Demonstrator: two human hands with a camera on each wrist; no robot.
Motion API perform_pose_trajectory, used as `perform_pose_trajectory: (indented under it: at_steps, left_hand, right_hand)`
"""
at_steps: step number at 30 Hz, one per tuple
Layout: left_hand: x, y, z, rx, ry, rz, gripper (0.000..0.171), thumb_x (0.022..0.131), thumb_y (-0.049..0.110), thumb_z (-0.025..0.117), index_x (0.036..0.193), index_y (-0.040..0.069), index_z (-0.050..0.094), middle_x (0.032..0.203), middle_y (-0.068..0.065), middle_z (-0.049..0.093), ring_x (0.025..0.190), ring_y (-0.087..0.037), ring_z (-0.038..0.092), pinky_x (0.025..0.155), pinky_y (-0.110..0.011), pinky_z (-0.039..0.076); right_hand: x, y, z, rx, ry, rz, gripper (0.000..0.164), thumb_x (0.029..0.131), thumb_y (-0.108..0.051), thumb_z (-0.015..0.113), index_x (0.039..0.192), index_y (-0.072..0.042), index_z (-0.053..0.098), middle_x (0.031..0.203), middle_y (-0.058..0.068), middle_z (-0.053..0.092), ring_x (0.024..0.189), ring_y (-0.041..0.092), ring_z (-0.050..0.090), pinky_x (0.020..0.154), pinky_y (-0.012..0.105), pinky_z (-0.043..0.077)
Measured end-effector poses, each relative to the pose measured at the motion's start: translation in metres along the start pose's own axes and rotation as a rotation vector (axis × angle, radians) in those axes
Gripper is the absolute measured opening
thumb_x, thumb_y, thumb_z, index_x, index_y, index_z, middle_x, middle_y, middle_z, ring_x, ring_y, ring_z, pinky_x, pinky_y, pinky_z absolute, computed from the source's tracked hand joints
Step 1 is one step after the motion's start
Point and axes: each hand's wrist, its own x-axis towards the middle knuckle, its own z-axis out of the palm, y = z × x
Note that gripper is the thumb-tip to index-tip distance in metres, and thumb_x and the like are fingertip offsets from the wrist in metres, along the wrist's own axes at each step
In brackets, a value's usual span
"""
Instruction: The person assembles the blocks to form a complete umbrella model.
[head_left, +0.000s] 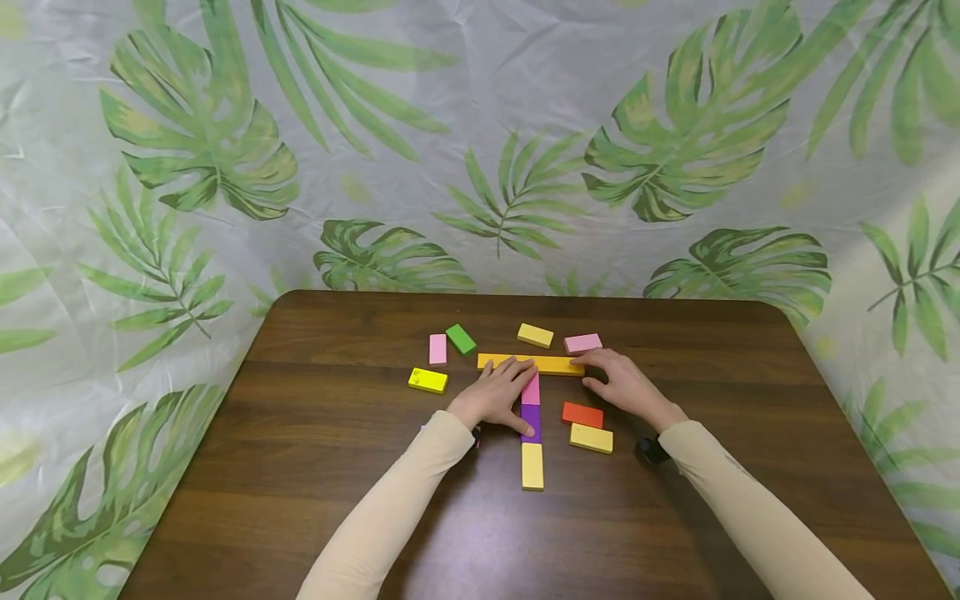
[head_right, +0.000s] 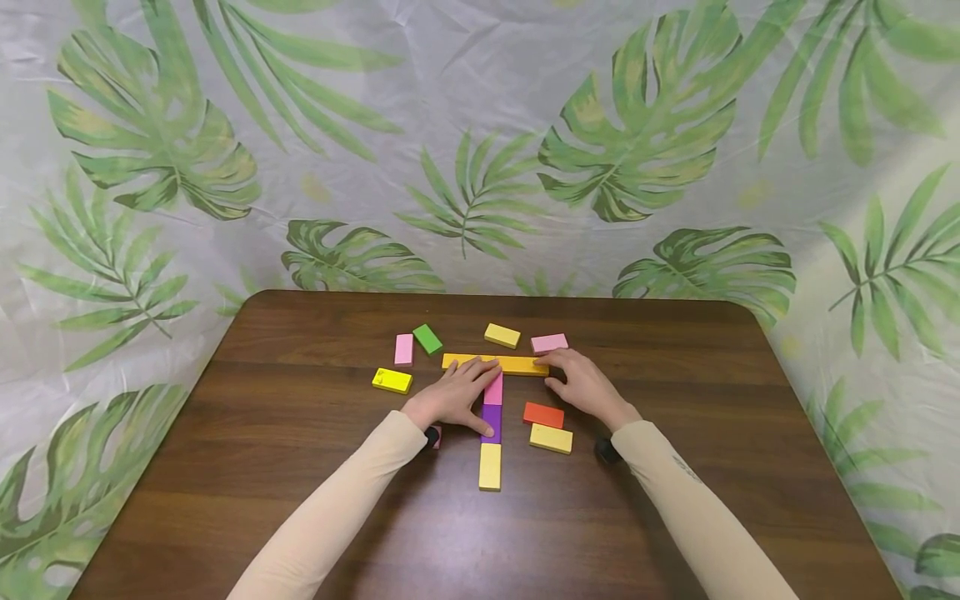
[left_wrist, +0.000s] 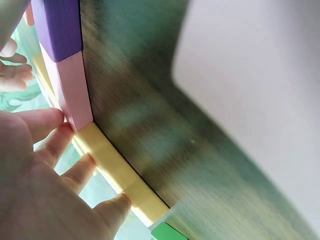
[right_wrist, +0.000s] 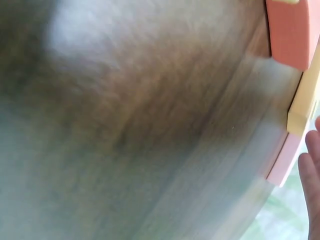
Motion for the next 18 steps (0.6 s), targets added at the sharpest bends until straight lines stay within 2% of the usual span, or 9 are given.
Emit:
perform_pose_trajectory:
  at_steps: [4,11,18]
  left_hand:
    - [0.001,-0.001,0.001,0.002,-0.001,-0.006,0.108,0.073,0.061,0.072,0.154,0.013,0.019,0.159,-0.001,0.014,0.145,-0.025,0.008,0.114,-0.05,0.006]
    - [0.002,-0.001,0.002,-0.005,-0.008,-0.014,0.108,0.073,0.062,0.071,0.154,0.014,0.019,0.159,-0.001,0.015,0.145,-0.025,0.008,0.114,-0.05,0.006]
    - [0.002,-0.001,0.001,0.003,-0.008,-0.014,0.107,0.074,0.061,0.071,0.154,0.014,0.019,0.159,-0.001,0.015,0.145,-0.025,0.008,0.114,-0.05,0.006]
  right_hand:
    - [-0.006,-0.005,0.0,0.026,-0.024,-0.027,0.031,0.086,-0.006,0.069,0.117,-0.004,0.066,0.117,0.013,0.062,0.112,0.033,0.055,0.096,0.052,0.042]
    - [-0.017,-0.017,0.003,0.084,-0.132,-0.072,0.029,0.088,-0.011,0.068,0.117,-0.01,0.068,0.113,0.004,0.063,0.105,0.025,0.058,0.093,0.048,0.046]
    - [-0.023,-0.026,0.005,0.036,-0.185,-0.154,0.025,0.088,-0.015,0.069,0.113,-0.01,0.071,0.107,-0.001,0.062,0.099,0.019,0.057,0.09,0.043,0.048]
